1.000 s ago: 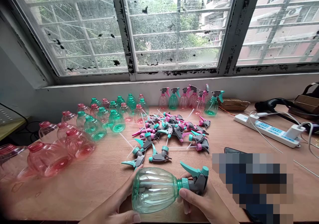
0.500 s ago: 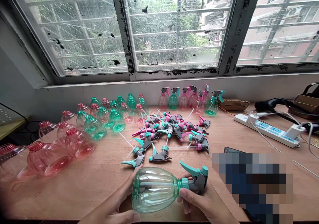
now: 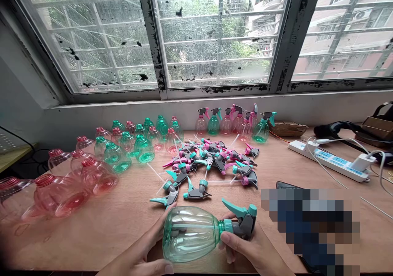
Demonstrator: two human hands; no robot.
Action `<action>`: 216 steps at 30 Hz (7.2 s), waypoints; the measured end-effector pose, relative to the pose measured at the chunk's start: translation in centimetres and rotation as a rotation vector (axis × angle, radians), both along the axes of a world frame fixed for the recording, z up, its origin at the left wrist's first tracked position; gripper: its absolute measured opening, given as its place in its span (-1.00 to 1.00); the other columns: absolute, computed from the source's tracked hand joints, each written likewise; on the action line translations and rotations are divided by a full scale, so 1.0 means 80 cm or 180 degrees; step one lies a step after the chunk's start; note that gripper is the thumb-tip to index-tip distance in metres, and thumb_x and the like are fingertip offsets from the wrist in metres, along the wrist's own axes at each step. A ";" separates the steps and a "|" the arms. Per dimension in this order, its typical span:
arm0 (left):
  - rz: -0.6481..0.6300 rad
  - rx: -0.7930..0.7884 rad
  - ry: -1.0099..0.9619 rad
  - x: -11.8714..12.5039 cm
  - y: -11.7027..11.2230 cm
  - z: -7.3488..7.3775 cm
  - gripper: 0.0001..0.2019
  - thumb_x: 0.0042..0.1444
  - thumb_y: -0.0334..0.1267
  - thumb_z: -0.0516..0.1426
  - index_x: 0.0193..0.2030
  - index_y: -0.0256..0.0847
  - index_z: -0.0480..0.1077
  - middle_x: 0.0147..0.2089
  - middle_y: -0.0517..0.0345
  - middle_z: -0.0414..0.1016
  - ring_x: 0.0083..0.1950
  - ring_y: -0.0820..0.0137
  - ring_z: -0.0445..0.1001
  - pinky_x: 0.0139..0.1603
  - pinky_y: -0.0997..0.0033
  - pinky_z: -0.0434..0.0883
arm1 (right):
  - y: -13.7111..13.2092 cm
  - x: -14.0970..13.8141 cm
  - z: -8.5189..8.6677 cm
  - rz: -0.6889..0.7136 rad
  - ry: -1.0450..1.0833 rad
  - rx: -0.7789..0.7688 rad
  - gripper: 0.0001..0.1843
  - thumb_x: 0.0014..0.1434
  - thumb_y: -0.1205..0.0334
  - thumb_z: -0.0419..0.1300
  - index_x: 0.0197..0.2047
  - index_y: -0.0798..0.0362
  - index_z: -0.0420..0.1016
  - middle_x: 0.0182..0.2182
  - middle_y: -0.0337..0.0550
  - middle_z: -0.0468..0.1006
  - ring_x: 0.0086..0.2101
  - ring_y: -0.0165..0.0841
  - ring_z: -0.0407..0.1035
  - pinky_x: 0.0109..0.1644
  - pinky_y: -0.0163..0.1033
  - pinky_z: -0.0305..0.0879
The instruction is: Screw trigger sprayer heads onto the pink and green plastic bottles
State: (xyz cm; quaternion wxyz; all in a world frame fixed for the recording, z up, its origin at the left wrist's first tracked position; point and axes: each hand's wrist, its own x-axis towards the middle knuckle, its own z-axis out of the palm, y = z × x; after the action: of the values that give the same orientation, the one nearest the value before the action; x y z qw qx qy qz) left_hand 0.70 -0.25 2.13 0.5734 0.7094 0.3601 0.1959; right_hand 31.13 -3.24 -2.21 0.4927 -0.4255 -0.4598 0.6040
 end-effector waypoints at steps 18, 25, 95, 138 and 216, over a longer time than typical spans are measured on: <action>0.0004 -0.0148 -0.0007 0.001 -0.001 0.002 0.08 0.18 -0.42 0.31 0.62 0.12 -0.30 0.70 0.24 -0.38 0.68 0.01 -0.32 0.65 0.04 -0.11 | 0.000 0.002 -0.003 -0.0037 -0.0005 -0.0034 -0.52 0.13 -0.18 0.48 -0.14 0.01 0.54 -0.61 -0.30 0.61 -0.56 -0.29 0.45 -0.39 -0.17 0.37; 0.0033 -0.0103 0.0019 0.000 0.000 -0.002 0.09 0.19 -0.33 0.33 0.62 0.14 -0.32 0.69 0.21 -0.24 0.68 -0.03 -0.30 0.64 -0.05 -0.13 | 0.000 0.001 -0.003 -0.0010 0.0027 -0.0068 -0.50 0.11 -0.21 0.48 -0.15 0.00 0.53 -0.61 -0.31 0.59 -0.57 -0.30 0.44 -0.40 -0.19 0.35; -0.0033 -0.0048 -0.0178 0.002 -0.002 -0.006 0.14 0.19 -0.39 0.31 0.61 0.17 -0.43 0.69 0.30 -0.40 0.68 0.12 -0.43 0.65 0.07 -0.12 | -0.001 0.000 -0.003 -0.0115 0.0202 -0.0177 -0.49 0.08 -0.16 0.53 -0.14 0.04 0.54 -0.62 -0.31 0.61 -0.56 -0.34 0.45 -0.42 -0.21 0.39; -0.0063 0.0023 -0.0118 0.002 -0.003 -0.006 0.10 0.22 -0.49 0.21 0.59 0.28 -0.46 0.70 0.35 -0.38 0.68 0.08 -0.26 0.64 0.04 -0.04 | -0.001 -0.001 -0.002 -0.0195 0.0275 -0.0150 -0.51 0.05 -0.14 0.55 -0.19 0.02 0.52 -0.63 -0.32 0.62 -0.59 -0.33 0.46 -0.42 -0.20 0.38; -0.0046 0.0140 0.0087 0.002 -0.002 -0.002 0.07 0.21 -0.46 0.24 0.62 0.14 -0.38 0.69 0.25 -0.39 0.68 0.11 -0.36 0.66 0.04 -0.11 | 0.000 0.001 -0.002 -0.0059 0.0203 -0.0108 -0.51 0.10 -0.16 0.51 -0.13 0.01 0.54 -0.58 -0.28 0.66 -0.57 -0.35 0.46 -0.41 -0.21 0.37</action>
State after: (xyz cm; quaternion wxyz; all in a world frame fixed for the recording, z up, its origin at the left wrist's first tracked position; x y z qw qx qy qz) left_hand 0.88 -0.44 1.94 0.5541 0.7270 0.3583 0.1899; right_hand 31.19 -3.26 -2.38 0.5055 -0.4185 -0.4295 0.6203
